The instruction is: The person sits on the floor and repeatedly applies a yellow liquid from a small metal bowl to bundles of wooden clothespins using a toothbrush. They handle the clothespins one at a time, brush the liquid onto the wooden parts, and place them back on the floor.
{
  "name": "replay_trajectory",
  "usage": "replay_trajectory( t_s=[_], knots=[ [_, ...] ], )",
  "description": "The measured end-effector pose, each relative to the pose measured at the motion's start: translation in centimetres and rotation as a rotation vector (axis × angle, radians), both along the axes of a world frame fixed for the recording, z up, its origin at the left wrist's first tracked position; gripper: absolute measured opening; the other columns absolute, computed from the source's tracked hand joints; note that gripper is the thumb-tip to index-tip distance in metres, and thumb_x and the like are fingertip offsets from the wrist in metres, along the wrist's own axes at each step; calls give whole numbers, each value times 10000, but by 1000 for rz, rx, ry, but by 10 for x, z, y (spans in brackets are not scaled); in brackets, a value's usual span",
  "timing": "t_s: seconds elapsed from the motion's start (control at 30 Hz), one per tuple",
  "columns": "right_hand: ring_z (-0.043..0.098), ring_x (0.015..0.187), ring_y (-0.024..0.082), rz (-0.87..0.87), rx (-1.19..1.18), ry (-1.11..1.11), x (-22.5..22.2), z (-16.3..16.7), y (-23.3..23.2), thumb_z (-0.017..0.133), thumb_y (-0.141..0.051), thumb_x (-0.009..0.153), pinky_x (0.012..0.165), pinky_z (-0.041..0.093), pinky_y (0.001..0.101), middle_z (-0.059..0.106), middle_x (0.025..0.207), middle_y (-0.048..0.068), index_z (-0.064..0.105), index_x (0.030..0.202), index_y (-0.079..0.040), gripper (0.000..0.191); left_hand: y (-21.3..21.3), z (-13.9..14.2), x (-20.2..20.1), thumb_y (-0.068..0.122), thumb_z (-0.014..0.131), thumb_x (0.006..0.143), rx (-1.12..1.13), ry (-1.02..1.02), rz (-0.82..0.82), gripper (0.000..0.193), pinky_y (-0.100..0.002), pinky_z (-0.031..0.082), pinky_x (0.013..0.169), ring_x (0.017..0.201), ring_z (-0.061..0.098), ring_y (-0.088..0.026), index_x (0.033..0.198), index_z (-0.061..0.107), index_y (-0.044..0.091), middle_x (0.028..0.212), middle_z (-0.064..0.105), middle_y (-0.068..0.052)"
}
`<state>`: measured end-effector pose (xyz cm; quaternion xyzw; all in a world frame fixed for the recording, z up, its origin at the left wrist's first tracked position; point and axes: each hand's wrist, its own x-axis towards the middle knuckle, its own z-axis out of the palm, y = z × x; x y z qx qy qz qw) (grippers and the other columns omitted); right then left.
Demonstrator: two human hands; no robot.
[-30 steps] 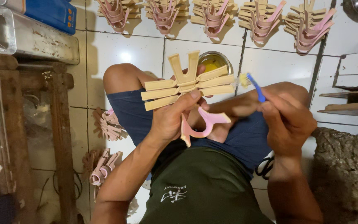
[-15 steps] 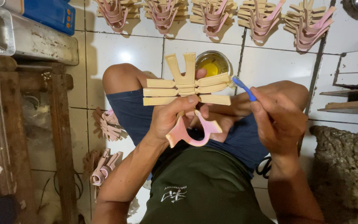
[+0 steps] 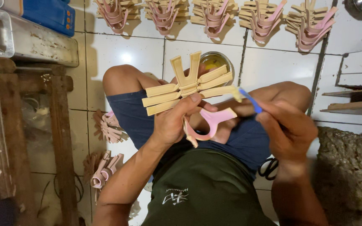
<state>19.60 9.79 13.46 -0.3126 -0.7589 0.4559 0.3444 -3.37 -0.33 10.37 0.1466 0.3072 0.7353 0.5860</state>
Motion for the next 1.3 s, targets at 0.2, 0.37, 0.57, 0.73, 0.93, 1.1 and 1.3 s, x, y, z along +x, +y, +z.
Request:
replay_trajectory(
  t_s=[0.2, 0.37, 0.57, 0.73, 0.93, 1.1, 1.3],
  knots=[
    [546, 661, 70, -64, 120, -176, -15, -3, -6, 688, 39, 1037, 598, 405, 199, 629, 802, 37, 742, 1212, -21, 193, 1, 5, 2, -7, 511, 1024, -7, -11, 61, 581, -417, 623, 895, 1273, 606, -305, 1565, 317, -85, 1531, 476, -217],
    [615, 772, 171, -177, 553, -305, -17, -17, 4, 702, -4, 1078, 665, 449, 283, 677, 956, 140, 729, 1266, 4, 190, 5, 8, 1, -12, 513, 1012, -24, -89, 79, 624, -420, 611, 900, 1274, 596, -320, 1592, 288, -63, 1548, 453, -227],
    [666, 981, 212, -173, 162, -239, -23, -65, 36, 649, -50, 1114, 895, 527, 329, 711, 1027, 118, 704, 1311, -45, 205, -13, -19, -5, 74, 590, 930, -105, -327, 35, 658, -451, 602, 1002, 1237, 632, -293, 1534, 336, 12, 1418, 541, -216],
    [655, 774, 379, 100, 228, -716, -69, -114, 62, 677, -188, 995, 682, 517, 474, 671, 877, 175, 794, 1131, -101, 200, -24, -54, 0, 52, 651, 962, -291, -370, 114, 416, -459, 594, 918, 1083, 675, -297, 1302, 534, -159, 1250, 640, -198],
    [671, 783, 365, 212, 440, -929, -99, -126, 73, 641, -224, 1003, 692, 538, 489, 664, 908, 164, 764, 1022, -117, 164, -39, -55, -24, 9, 693, 976, -226, -166, 219, 303, -399, 552, 919, 1008, 660, -241, 1251, 593, -66, 1124, 632, -116],
    [656, 772, 385, 215, 495, -821, -43, -129, 98, 595, -166, 969, 643, 521, 506, 672, 980, 167, 748, 1164, -99, 257, -22, -50, -39, -12, 697, 902, -273, -174, 269, 327, -365, 555, 879, 960, 662, -200, 1209, 593, -50, 1073, 655, -106],
    [602, 818, 209, -341, 210, -338, 41, -62, 99, 651, -36, 1102, 735, 474, 312, 663, 946, 126, 738, 1224, 33, 165, 0, -20, -57, -54, 712, 907, -183, -27, 369, 221, -309, 528, 601, 725, 618, -163, 1093, 607, 7, 893, 638, -105]
  ],
)
